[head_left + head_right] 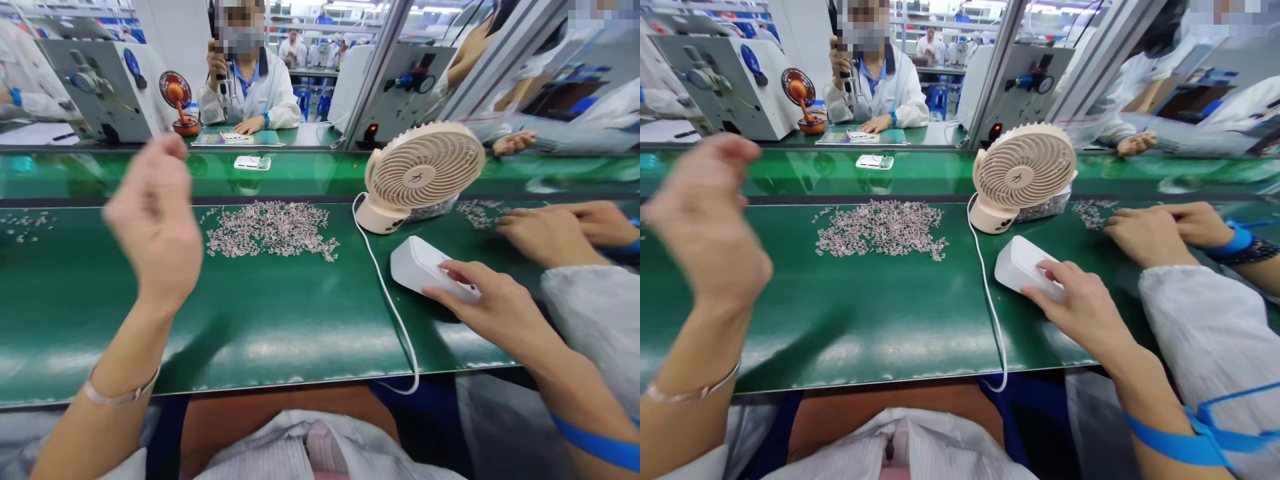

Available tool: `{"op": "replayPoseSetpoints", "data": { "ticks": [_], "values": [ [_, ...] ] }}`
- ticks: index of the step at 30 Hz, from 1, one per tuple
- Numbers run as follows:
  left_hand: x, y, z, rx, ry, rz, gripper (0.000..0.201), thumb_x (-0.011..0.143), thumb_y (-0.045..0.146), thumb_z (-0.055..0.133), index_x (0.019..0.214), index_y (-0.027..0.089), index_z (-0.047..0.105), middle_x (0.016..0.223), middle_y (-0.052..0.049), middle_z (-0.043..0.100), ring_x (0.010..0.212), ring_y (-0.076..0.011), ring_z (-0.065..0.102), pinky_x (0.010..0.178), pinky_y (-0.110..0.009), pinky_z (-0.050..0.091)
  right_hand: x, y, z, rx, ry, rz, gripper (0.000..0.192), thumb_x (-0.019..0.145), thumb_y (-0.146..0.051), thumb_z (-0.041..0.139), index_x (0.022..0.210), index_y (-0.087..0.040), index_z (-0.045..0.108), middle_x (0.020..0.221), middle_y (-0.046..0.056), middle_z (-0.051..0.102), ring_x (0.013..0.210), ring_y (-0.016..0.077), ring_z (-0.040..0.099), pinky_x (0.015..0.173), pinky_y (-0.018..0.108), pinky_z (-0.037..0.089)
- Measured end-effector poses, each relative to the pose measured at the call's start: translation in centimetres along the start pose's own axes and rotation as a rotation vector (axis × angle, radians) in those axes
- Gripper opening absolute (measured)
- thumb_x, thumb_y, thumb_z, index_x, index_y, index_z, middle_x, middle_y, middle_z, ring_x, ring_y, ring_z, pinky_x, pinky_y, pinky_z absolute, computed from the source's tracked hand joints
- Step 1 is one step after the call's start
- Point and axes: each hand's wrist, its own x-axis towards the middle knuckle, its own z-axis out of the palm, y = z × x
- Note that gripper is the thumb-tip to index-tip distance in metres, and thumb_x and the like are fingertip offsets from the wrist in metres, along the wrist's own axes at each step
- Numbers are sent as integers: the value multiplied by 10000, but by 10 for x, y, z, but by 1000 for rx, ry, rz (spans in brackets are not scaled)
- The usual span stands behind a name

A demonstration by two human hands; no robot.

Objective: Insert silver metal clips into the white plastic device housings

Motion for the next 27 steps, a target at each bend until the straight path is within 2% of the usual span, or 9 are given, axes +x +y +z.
{"op": "replayPoseSetpoints", "data": {
  "ticks": [1,4,9,14,16,18,22,25,27],
  "values": [
    [3,-3,13,-42,48,-25,449,938,397,234,1225,144,470,1221,-15,544,1074,-167,514,926,-330,411,2,-4,-2,-5,30,2,242,752,-395,523,901,-204,530,813,108,635,726,279,616,639,366,446],
    [6,-21,51,-19,-126,-79,366,842,342,425,1092,132,592,1126,-61,624,1067,-187,541,965,-335,391,6,-26,-8,-67,151,-62,200,780,-387,505,860,-204,508,790,108,621,712,276,610,617,356,442],
    [-11,-42,76,160,-407,-126,433,828,419,410,1154,183,570,1306,-96,496,1241,-290,387,1006,-501,306,-6,-100,-5,9,310,-463,192,836,-286,533,986,-186,468,846,100,602,809,245,588,666,334,437],
    [-19,-41,75,218,-492,-115,438,842,423,389,1173,194,562,1366,-127,420,1283,-323,319,995,-543,293,-16,-165,5,289,-43,-705,149,841,-173,501,988,-177,517,872,84,586,787,208,539,696,340,451],
    [-18,-40,75,213,-504,-119,426,842,415,398,1164,194,568,1364,-129,422,1278,-322,328,993,-549,292,-6,-173,3,358,-130,-734,155,842,-236,528,972,-156,556,882,93,583,788,204,531,692,337,455],
    [-17,-37,72,177,-492,-113,405,838,412,415,1138,198,582,1346,-114,449,1271,-307,342,1002,-539,287,14,-171,3,445,-93,-710,186,852,-298,529,941,-145,581,871,92,592,782,193,532,690,325,450],
    [-16,-23,61,24,-472,-53,306,811,398,461,939,193,649,1212,-75,573,1195,-254,441,1011,-453,308,67,-153,27,505,-21,-482,117,840,-189,504,780,-182,604,732,26,603,665,144,536,641,289,416],
    [-19,-11,50,-152,-678,-18,302,793,421,490,890,183,649,1013,-46,660,957,-199,583,845,-330,433,90,-143,59,524,-195,-357,83,777,-135,547,744,-164,617,702,22,604,627,136,538,591,264,410],
    [-22,-6,46,-236,-863,-1,331,803,444,477,918,184,647,919,-24,677,828,-170,604,729,-280,447,92,-141,76,458,-215,-353,83,785,-158,551,780,-152,634,716,36,597,635,147,533,598,276,407]
  ]
}}
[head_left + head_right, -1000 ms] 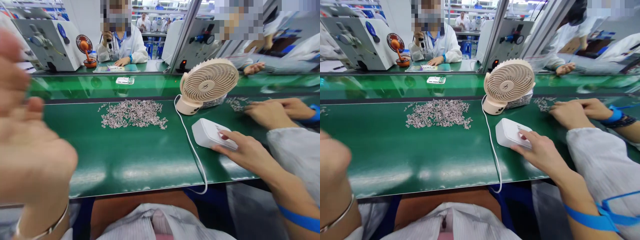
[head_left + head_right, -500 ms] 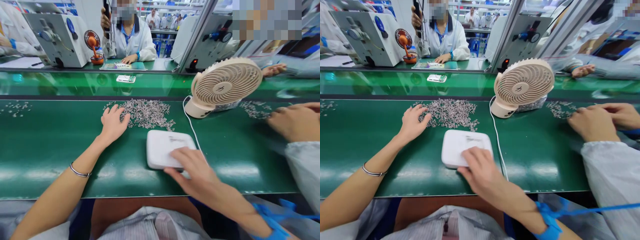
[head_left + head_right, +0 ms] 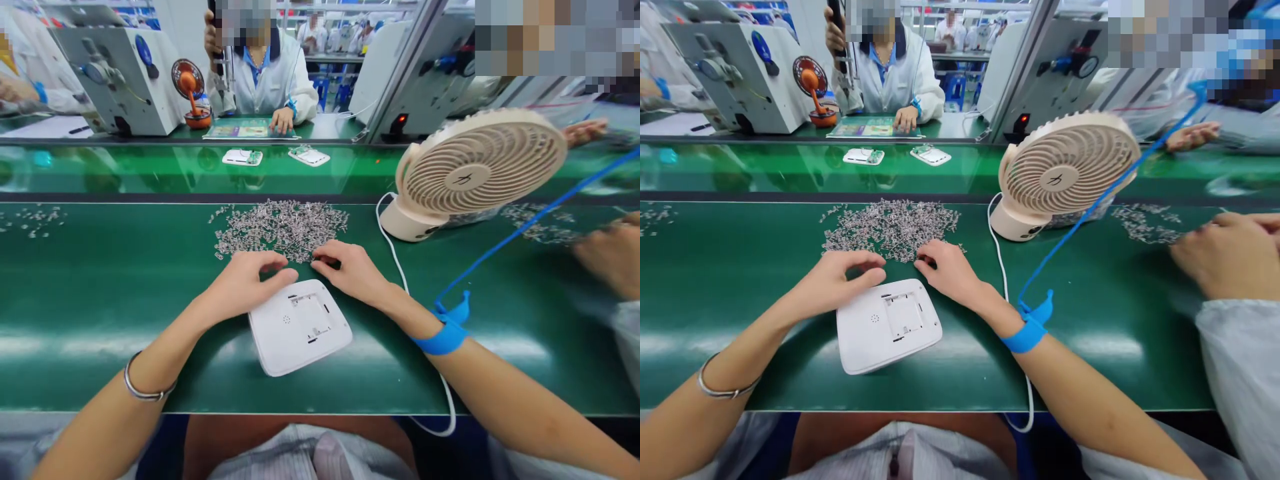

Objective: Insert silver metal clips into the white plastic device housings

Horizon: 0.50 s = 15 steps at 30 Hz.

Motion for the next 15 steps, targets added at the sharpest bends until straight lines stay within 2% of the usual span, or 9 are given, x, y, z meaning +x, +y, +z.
{"op": "replayPoseSetpoints", "data": {
  "ticks": [2,6,11,15],
  "values": [
    [-3,3,2,-35,-115,12,355,820,455,456,949,183,643,895,-18,677,789,-157,602,689,-260,437,-2,4,10,-95,27,-41,113,808,-181,534,788,-151,641,722,48,581,652,162,523,618,294,400],
    [-3,3,2,-72,-238,0,390,810,478,481,1024,183,622,896,-11,669,778,-147,597,649,-232,423,-10,1,15,-169,138,-121,171,847,-185,475,749,-159,612,717,60,561,661,173,512,627,307,400],
    [-2,1,-6,38,-370,19,372,759,407,554,1062,199,610,937,-5,664,768,-134,602,600,-205,402,-17,-8,6,-8,325,-136,121,858,-155,442,789,-178,539,819,69,591,740,167,547,664,300,430],
    [-2,1,-14,123,-377,-46,336,767,330,506,1063,209,611,857,13,669,684,-113,598,545,-197,386,-24,-18,0,147,328,-90,108,836,-121,449,774,-185,510,687,12,543,603,117,491,577,251,419]
  ]
}}
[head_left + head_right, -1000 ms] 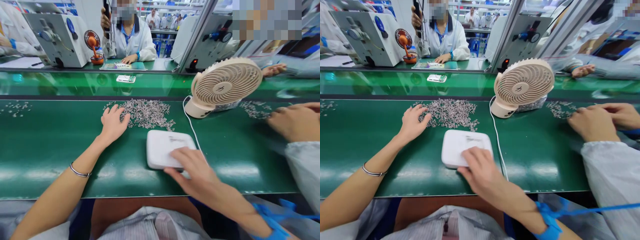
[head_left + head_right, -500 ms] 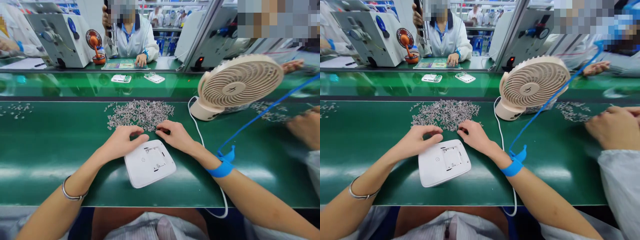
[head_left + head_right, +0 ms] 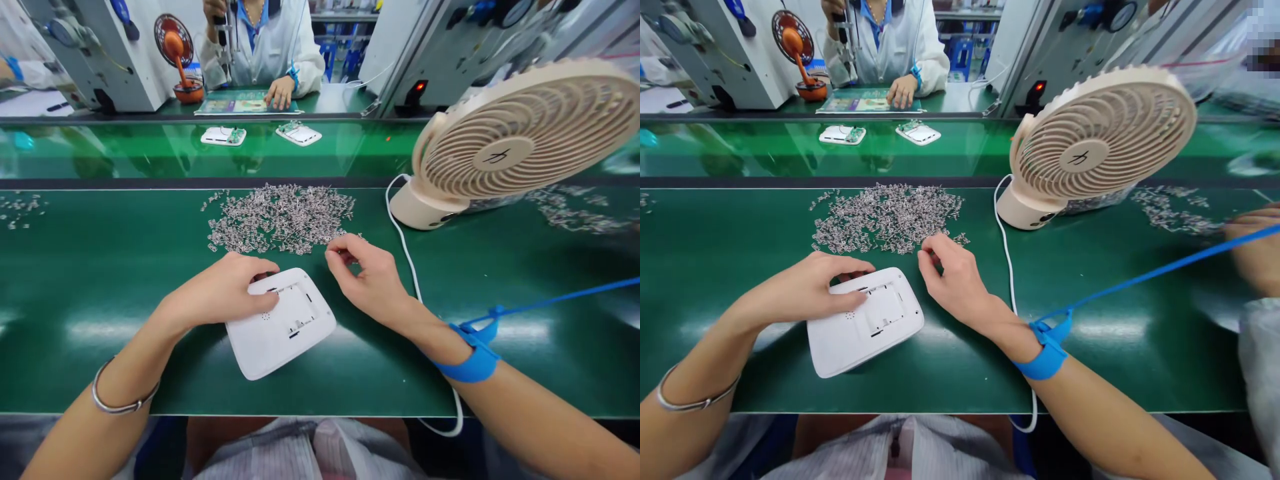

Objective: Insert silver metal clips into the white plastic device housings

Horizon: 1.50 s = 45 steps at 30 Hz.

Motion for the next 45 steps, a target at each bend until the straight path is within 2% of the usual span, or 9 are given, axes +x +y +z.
{"op": "replayPoseSetpoints", "data": {
  "ticks": [9,12,15,23,29,35,39,42,45],
  "values": [
    [-8,-4,1,226,104,-273,551,811,415,414,1301,164,406,723,-44,622,667,-199,571,536,-268,372,-7,-16,0,302,-61,132,136,812,-108,459,886,-189,538,833,30,564,740,123,558,683,259,491],
    [-4,-3,6,246,253,-194,570,792,429,470,1296,174,402,962,-81,619,868,-232,565,696,-315,422,-7,-15,-1,287,-80,119,135,815,-111,455,870,-197,545,808,21,565,734,125,560,674,261,490],
    [0,-2,9,255,176,-59,520,787,396,500,1268,206,449,1124,-79,572,1010,-252,522,838,-356,402,-5,-13,-2,236,-77,104,113,827,-142,467,853,-203,558,787,18,572,702,124,547,643,262,476],
    [-4,-1,6,332,108,-336,440,822,316,403,1230,153,397,850,-97,630,789,-261,589,617,-318,421,-3,-15,-9,196,-2,190,177,801,-189,541,960,-209,619,777,10,627,649,124,568,644,271,499],
    [-2,0,11,258,75,-305,418,860,338,333,1238,171,399,834,-91,625,712,-237,593,556,-297,395,0,-14,-12,203,84,217,107,769,-184,590,872,-205,612,748,-2,632,631,118,576,632,257,516],
    [1,-3,12,266,181,-220,395,862,317,342,1221,182,436,744,-48,629,675,-211,579,566,-288,359,-1,-14,-11,163,104,186,95,795,-184,569,874,-212,613,781,8,642,685,139,601,642,279,509],
    [-5,3,2,291,123,-246,212,820,308,424,893,190,584,655,-20,597,564,-157,521,502,-260,285,-2,-17,-16,157,146,195,128,811,-188,560,923,-222,612,803,10,651,718,153,623,690,305,511],
    [-13,11,-4,243,44,-229,346,783,454,490,571,180,503,533,-2,524,485,-128,450,465,-261,250,1,-20,-23,113,158,150,88,809,-169,560,843,-234,608,754,-5,622,679,141,586,640,285,478],
    [-16,17,2,161,207,-46,310,777,459,520,634,185,544,628,0,578,593,-132,507,548,-257,338,4,-22,-27,108,125,112,99,817,-150,538,770,-229,576,723,-5,570,658,134,528,599,276,428]
  ]
}}
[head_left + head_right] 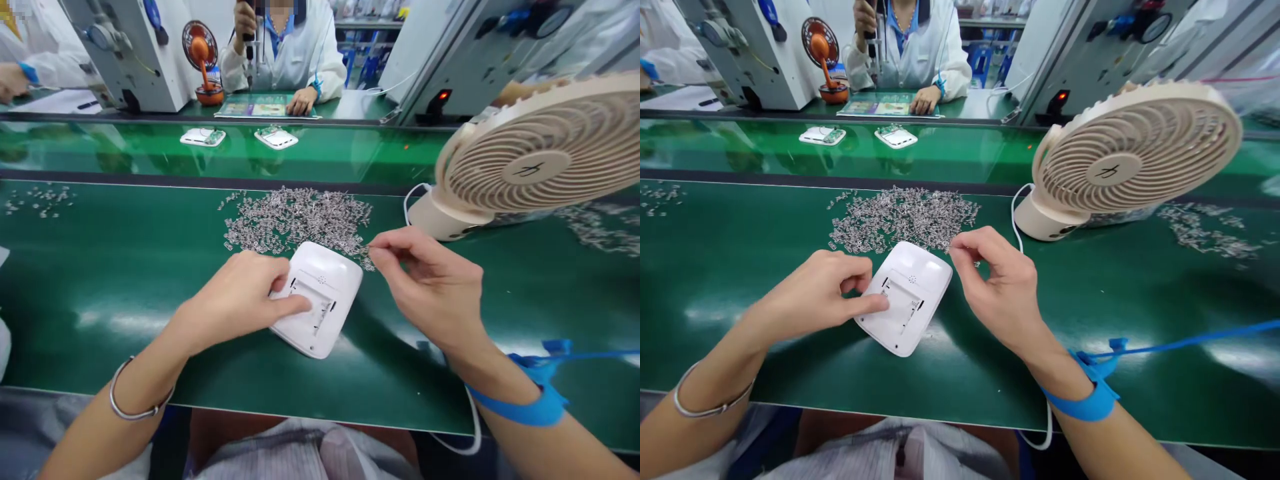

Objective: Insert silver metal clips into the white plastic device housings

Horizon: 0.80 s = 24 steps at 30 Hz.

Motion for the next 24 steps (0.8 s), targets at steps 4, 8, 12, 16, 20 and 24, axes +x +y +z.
{"op": "replayPoseSetpoints", "data": {
  "ticks": [4,8,12,16,20,24],
  "values": [
    [4,8,23,98,217,229,370,818,304,484,1187,273,505,1335,-55,441,1065,-235,479,871,-360,350,-1,-2,2,31,-44,36,93,816,-168,536,739,-219,545,690,-7,527,621,124,477,587,272,412],
    [5,17,34,324,44,93,468,853,258,421,1315,306,375,1431,-77,309,919,-250,529,790,-406,371,-7,-6,8,99,-99,78,101,800,-169,546,711,-212,524,674,-13,521,616,117,479,592,262,423],
    [0,21,27,493,207,-234,362,895,338,327,997,119,597,939,-169,588,821,-284,527,730,-413,365,-9,-12,12,165,-167,129,105,781,-149,539,695,-208,535,652,-14,534,600,114,493,579,254,427],
    [3,10,25,454,326,-262,345,858,381,415,1040,139,580,981,-157,573,888,-307,502,772,-435,359,-11,-13,19,189,-244,105,106,787,-157,521,701,-208,557,732,17,581,692,141,551,615,268,453],
    [8,4,29,400,257,-126,342,873,317,375,1128,191,566,1168,-126,531,1006,-332,458,819,-450,340,-18,-12,29,115,-261,56,116,778,-142,521,690,-193,578,877,48,593,826,159,584,693,282,474],
    [6,9,28,385,166,-251,368,866,382,380,954,147,648,941,-152,597,896,-342,492,774,-473,341,-23,-11,35,36,-283,14,138,780,-130,511,666,-183,570,905,61,580,816,157,584,664,273,473]
  ]
}}
